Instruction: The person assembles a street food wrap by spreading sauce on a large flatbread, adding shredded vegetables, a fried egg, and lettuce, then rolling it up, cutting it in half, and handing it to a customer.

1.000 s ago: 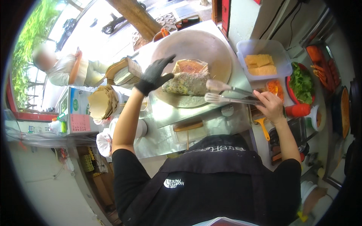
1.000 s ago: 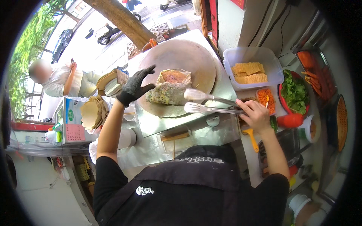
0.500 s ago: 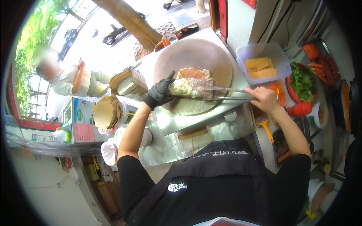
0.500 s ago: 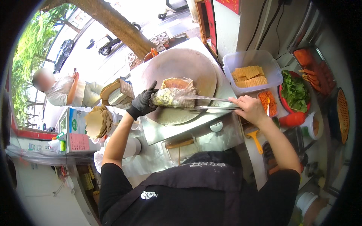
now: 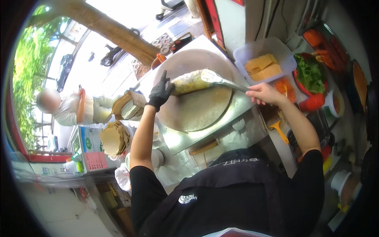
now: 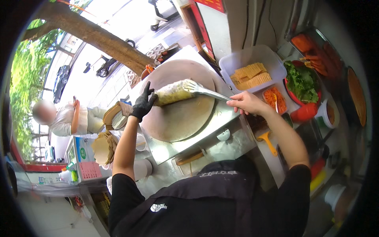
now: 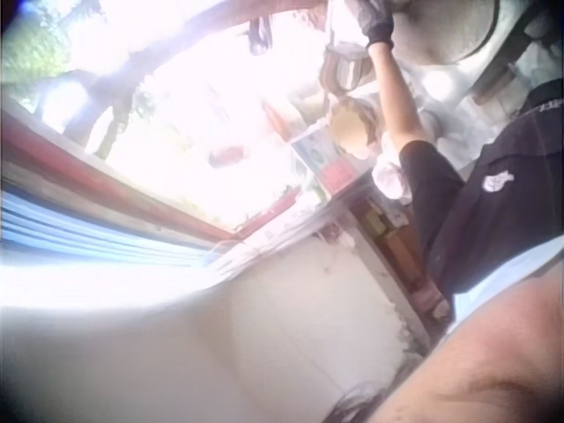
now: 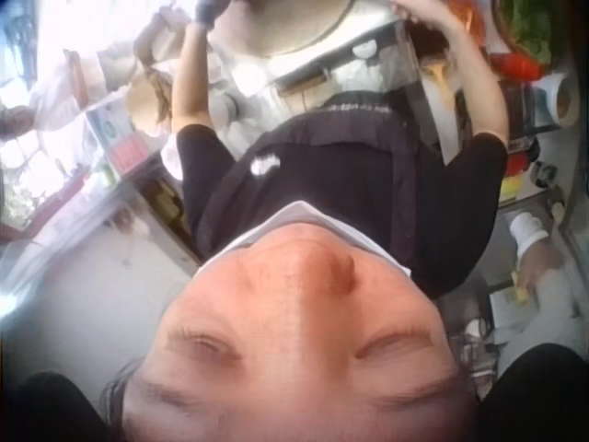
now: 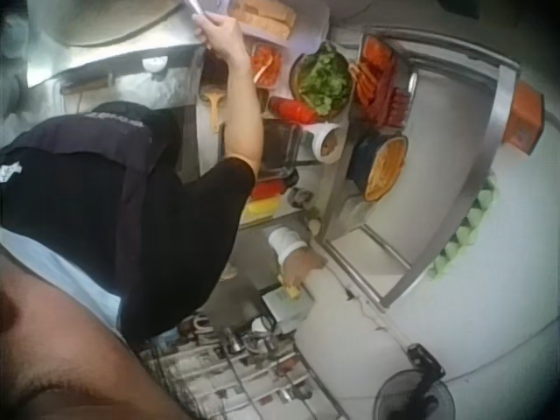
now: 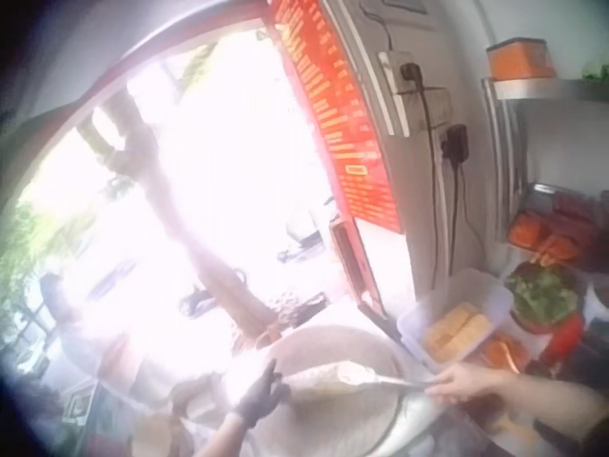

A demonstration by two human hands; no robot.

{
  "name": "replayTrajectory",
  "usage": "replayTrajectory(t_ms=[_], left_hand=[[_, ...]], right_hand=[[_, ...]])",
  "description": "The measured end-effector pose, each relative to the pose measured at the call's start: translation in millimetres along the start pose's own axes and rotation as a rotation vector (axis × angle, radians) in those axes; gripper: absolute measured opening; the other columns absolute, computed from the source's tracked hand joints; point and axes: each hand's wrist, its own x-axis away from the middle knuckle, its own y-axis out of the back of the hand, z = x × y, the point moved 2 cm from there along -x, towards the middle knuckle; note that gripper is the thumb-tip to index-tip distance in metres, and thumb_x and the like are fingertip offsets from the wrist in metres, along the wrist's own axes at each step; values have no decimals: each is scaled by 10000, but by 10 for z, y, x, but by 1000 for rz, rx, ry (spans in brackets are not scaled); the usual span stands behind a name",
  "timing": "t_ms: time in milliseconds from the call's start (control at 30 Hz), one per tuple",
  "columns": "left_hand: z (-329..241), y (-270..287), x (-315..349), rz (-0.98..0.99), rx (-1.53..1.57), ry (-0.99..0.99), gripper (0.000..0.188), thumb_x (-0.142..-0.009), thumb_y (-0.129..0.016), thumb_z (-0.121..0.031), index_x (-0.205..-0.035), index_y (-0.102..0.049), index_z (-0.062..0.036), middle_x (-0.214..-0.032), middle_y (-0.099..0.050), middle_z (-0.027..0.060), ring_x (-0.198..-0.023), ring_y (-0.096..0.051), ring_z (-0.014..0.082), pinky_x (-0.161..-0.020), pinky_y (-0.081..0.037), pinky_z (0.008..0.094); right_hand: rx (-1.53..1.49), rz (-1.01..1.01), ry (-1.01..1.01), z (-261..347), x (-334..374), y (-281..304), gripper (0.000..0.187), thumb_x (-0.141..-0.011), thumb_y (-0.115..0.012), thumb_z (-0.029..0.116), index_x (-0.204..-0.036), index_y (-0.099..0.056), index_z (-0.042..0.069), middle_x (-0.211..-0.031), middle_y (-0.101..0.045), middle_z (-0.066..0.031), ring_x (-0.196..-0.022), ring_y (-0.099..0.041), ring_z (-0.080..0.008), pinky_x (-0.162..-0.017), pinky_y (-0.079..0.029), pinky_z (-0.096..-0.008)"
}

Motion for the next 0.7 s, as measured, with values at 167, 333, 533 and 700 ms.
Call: replayTrajectory(t_ms=[167, 333, 533, 700], left_hand=[[-253, -159, -132, -56, -222, -136, 906, -756, -636, -530, -1387, -262, 1, -1253, -464, 278, -1158, -455, 400, -982, -345, 448], [-731, -134, -149, 73, -254, -337, 1024, -616, -771, -475, -1377, -279, 2, -1293, -444, 252, -1178, -438, 391, -998, -346, 435], [-814, -284, 178, 142, -324, 62, 1065, -641, -767, -367, -1422, -140, -6, -1156, -531, 277, -1023, -541, 411, -887, -434, 421], [-698, -429, 682, -53, -444, 114, 1104, -661, -731, -478, -1430, -87, -16, -1154, -532, 311, -1053, -531, 443, -859, -440, 459]], right_hand=[[-130, -433, 174, -539, 445, -307, 426, -846, -643, 263, -1176, -565, 5, -696, -590, 15, -576, -501, -36, -509, -415, -193], [-362, -1079, 103, -1762, 1432, -920, 437, -844, -655, 240, -1187, -534, -2, -817, -599, 6, -677, -503, -62, -611, -428, -217], [117, -1642, -513, -2965, 2439, -945, 540, -827, -613, 414, -1200, -526, 32, -926, -637, -151, -831, -604, -282, -723, -466, -366], [76, -1625, -807, -3314, 2669, -302, 584, -821, -595, 445, -1236, -492, 47, -1033, -610, -209, -967, -581, -350, -845, -444, -412]])
